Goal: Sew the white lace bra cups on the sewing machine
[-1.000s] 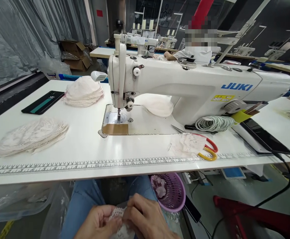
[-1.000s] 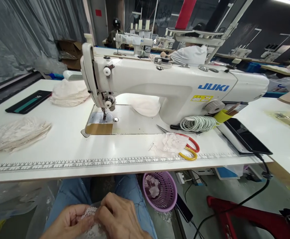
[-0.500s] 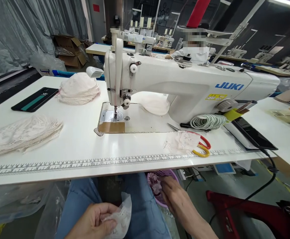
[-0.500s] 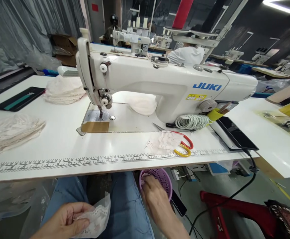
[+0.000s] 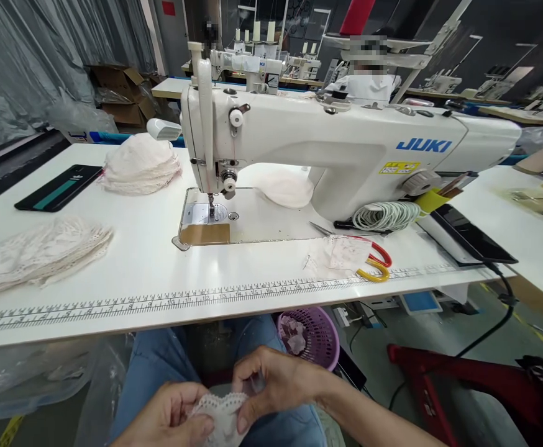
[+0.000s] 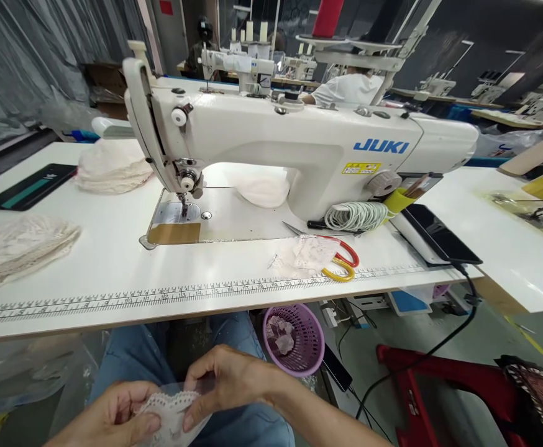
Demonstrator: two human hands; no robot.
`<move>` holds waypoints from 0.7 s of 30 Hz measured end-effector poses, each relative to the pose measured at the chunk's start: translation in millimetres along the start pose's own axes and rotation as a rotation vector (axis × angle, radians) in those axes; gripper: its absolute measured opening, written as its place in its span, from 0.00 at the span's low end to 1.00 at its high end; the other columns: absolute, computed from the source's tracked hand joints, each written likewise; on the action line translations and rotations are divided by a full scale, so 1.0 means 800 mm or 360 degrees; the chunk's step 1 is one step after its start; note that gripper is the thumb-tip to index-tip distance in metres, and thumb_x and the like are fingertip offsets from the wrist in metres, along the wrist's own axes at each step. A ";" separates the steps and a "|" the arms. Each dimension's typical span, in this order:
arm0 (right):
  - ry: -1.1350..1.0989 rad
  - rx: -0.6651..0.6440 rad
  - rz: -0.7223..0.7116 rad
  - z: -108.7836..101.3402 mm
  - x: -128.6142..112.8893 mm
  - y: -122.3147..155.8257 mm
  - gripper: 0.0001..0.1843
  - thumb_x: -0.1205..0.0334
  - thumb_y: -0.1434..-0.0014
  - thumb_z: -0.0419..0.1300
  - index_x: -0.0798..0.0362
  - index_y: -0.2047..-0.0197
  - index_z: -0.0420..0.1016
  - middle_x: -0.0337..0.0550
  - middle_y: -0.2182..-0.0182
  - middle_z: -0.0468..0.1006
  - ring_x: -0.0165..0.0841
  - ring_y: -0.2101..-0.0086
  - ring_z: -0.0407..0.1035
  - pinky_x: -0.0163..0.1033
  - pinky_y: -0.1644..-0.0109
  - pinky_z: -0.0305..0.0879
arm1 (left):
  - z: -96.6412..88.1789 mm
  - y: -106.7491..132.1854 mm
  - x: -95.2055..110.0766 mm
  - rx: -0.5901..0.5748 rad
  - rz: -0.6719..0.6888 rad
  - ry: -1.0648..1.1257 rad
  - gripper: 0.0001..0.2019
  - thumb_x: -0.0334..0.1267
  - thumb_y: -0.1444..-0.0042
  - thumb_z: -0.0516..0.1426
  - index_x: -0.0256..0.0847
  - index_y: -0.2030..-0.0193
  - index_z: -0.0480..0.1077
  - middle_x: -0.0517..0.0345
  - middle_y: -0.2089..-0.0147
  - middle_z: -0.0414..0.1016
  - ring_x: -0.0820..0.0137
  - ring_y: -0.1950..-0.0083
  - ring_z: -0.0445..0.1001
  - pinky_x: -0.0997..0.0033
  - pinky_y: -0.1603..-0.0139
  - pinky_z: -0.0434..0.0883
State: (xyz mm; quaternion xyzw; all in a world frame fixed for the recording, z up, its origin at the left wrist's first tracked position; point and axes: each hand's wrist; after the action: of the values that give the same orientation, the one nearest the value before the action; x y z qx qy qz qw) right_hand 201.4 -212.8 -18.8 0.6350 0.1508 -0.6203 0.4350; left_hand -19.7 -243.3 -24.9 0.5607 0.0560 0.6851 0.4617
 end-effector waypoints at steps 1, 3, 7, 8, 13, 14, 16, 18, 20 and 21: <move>-0.0066 -0.0002 0.0030 0.002 -0.002 0.001 0.25 0.43 0.65 0.72 0.56 0.76 0.73 0.30 0.80 0.67 0.22 0.78 0.57 0.27 0.77 0.52 | 0.000 -0.001 0.000 0.0001 0.0007 0.0010 0.27 0.58 0.63 0.68 0.32 0.68 0.77 0.53 0.72 0.74 0.72 0.73 0.66 0.76 0.71 0.59; -0.0160 -0.0002 0.0076 0.005 -0.006 0.002 0.25 0.43 0.66 0.72 0.57 0.76 0.73 0.31 0.80 0.67 0.22 0.79 0.57 0.28 0.76 0.53 | 0.000 -0.003 -0.001 -0.0003 0.0029 0.0011 0.27 0.57 0.63 0.69 0.31 0.69 0.77 0.55 0.74 0.72 0.74 0.74 0.64 0.77 0.72 0.57; -0.0197 0.0029 0.0106 0.008 -0.010 -0.001 0.26 0.44 0.69 0.73 0.57 0.77 0.72 0.30 0.82 0.67 0.21 0.79 0.56 0.27 0.77 0.53 | -0.001 -0.007 -0.006 0.0023 0.0025 -0.0053 0.27 0.58 0.63 0.68 0.31 0.72 0.75 0.59 0.78 0.67 0.75 0.75 0.60 0.77 0.73 0.54; -0.0191 0.0034 0.0108 0.008 -0.011 -0.002 0.26 0.45 0.70 0.73 0.56 0.78 0.72 0.29 0.82 0.66 0.21 0.79 0.56 0.27 0.77 0.53 | -0.002 -0.008 -0.008 0.0034 0.0013 -0.0070 0.27 0.58 0.62 0.67 0.30 0.72 0.75 0.59 0.78 0.66 0.75 0.75 0.60 0.77 0.73 0.54; -0.0225 0.0005 0.0125 0.008 -0.010 -0.006 0.26 0.45 0.71 0.74 0.56 0.77 0.73 0.29 0.82 0.66 0.21 0.80 0.56 0.27 0.75 0.56 | -0.010 -0.008 -0.014 0.0016 0.0004 -0.0100 0.27 0.59 0.60 0.66 0.30 0.71 0.76 0.59 0.78 0.64 0.76 0.75 0.57 0.77 0.74 0.52; -0.0249 0.0003 0.0123 0.009 -0.010 -0.006 0.26 0.44 0.71 0.73 0.56 0.76 0.74 0.29 0.82 0.66 0.21 0.79 0.57 0.27 0.75 0.57 | -0.011 -0.008 -0.014 0.0008 0.0007 -0.0097 0.27 0.58 0.60 0.66 0.30 0.71 0.76 0.59 0.79 0.64 0.76 0.76 0.57 0.77 0.75 0.52; -0.0322 0.0010 0.0128 0.010 -0.007 -0.008 0.26 0.43 0.71 0.73 0.57 0.75 0.75 0.30 0.80 0.69 0.21 0.79 0.59 0.28 0.73 0.59 | -0.011 -0.005 -0.010 -0.0009 0.0006 -0.0072 0.26 0.58 0.59 0.67 0.30 0.71 0.76 0.59 0.79 0.65 0.77 0.76 0.57 0.78 0.75 0.52; -0.0412 0.0025 0.0151 0.012 -0.003 -0.009 0.27 0.43 0.72 0.73 0.57 0.75 0.76 0.32 0.78 0.72 0.22 0.78 0.61 0.29 0.71 0.60 | -0.011 -0.001 -0.004 -0.0027 -0.0013 -0.0036 0.26 0.56 0.60 0.68 0.30 0.69 0.77 0.58 0.78 0.68 0.77 0.76 0.60 0.79 0.74 0.53; -0.0487 0.0038 0.0181 0.012 0.001 -0.010 0.28 0.43 0.73 0.73 0.57 0.75 0.76 0.33 0.77 0.73 0.22 0.77 0.63 0.29 0.70 0.60 | -0.010 0.003 0.001 -0.0050 -0.0035 0.0010 0.26 0.54 0.62 0.69 0.30 0.68 0.78 0.56 0.75 0.71 0.75 0.74 0.63 0.79 0.73 0.56; -0.0518 0.0042 0.0195 0.013 0.003 -0.010 0.28 0.44 0.74 0.74 0.58 0.75 0.77 0.34 0.77 0.73 0.22 0.77 0.64 0.30 0.69 0.61 | -0.010 0.004 0.003 -0.0063 -0.0039 0.0031 0.26 0.54 0.63 0.70 0.30 0.67 0.78 0.55 0.74 0.72 0.74 0.74 0.64 0.79 0.72 0.57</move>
State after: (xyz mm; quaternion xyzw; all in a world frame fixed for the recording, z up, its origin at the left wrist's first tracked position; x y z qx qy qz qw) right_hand 189.3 -216.6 -22.4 0.5398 0.0313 -0.6892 0.4824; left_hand -28.2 -240.0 -24.3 0.5439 0.0537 0.6859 0.4804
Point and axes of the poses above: each hand's wrist, its own y-axis away from the middle knuckle, its own z-axis out of the palm, x = y × z
